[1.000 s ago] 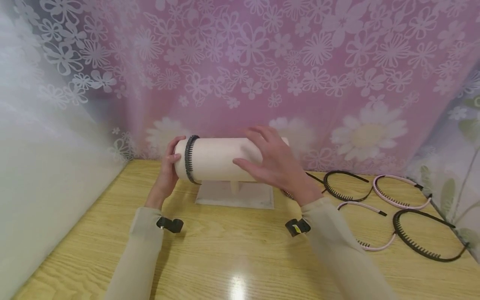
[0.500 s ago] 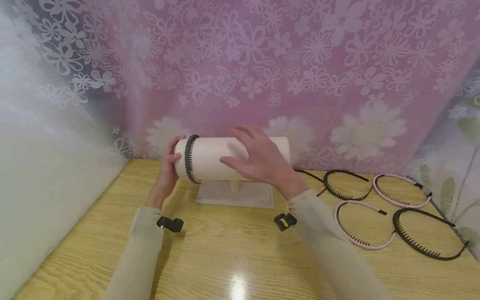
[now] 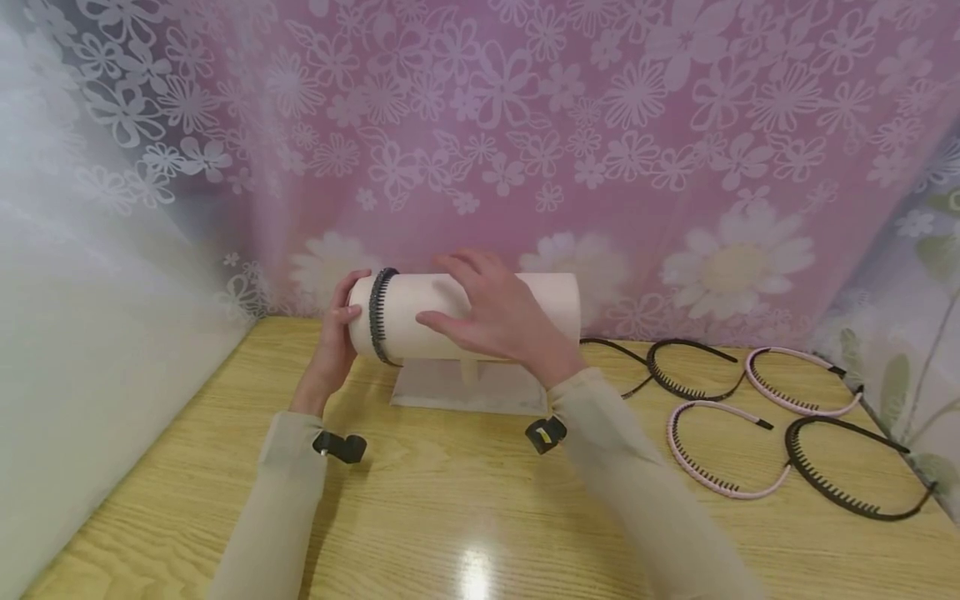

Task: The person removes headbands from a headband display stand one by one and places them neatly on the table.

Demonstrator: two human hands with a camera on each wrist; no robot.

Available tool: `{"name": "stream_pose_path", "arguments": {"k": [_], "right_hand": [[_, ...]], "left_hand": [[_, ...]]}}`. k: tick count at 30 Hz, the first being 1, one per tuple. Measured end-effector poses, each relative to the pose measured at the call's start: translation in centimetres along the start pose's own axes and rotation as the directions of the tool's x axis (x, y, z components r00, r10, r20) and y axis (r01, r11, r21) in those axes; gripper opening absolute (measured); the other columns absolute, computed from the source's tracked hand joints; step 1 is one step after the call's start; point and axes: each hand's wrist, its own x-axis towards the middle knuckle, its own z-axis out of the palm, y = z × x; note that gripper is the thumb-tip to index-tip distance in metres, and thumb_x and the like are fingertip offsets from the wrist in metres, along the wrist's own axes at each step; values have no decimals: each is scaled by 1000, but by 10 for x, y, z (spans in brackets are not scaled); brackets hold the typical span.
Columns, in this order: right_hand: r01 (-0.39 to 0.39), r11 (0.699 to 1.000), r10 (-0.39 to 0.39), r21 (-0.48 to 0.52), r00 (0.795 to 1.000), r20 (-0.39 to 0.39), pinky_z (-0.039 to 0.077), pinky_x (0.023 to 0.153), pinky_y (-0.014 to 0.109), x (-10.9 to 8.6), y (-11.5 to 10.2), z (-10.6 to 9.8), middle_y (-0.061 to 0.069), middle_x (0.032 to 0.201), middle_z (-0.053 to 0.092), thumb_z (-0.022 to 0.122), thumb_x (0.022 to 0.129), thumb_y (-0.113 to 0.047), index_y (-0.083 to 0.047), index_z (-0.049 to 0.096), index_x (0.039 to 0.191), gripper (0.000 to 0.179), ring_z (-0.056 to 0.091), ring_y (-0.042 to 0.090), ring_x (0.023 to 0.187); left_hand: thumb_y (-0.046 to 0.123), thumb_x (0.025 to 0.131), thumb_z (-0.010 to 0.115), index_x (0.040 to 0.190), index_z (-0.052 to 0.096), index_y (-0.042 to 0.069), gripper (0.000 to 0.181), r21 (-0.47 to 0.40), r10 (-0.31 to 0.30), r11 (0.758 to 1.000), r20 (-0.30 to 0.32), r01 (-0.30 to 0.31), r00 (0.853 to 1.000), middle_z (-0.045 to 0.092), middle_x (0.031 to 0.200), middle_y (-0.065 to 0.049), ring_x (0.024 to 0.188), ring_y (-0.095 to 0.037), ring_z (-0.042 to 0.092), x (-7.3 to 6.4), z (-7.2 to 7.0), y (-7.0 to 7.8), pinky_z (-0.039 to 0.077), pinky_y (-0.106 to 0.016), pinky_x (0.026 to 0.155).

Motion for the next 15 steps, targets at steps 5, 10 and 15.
{"name": "stream_pose_path", "arguments": {"k": [5, 10, 15], "right_hand": [[-15, 999, 16, -35, 999, 27, 44, 109, 53, 6, -2, 4, 7, 150, 52, 72, 89, -55, -20, 52, 149, 73, 48, 29, 139], [3, 999, -2, -54, 999, 35, 44, 110, 51, 13, -3, 8, 8, 149, 54, 71, 89, -56, -20, 54, 148, 71, 50, 29, 138], [13, 997, -9, -72, 998, 55, 46, 109, 49, 18, -6, 10, 8, 147, 56, 70, 89, -56, -21, 55, 147, 69, 52, 28, 136]], "left_hand": [[30, 94, 41, 153, 36, 20, 59, 9, -1, 1000, -3, 1, 1000, 47, 148, 7, 124, -20, 50, 0, 0, 0, 50, -29, 90], [29, 94, 40, 155, 30, 12, 64, 5, -1, 1000, 0, 1, 1000, 47, 148, 8, 123, -18, 50, 0, 0, -1, 50, -28, 90], [29, 94, 41, 155, 30, 11, 65, -5, -1, 1000, 5, 1, 1000, 46, 149, 9, 124, -18, 49, 1, -1, -2, 50, -28, 91]]}}
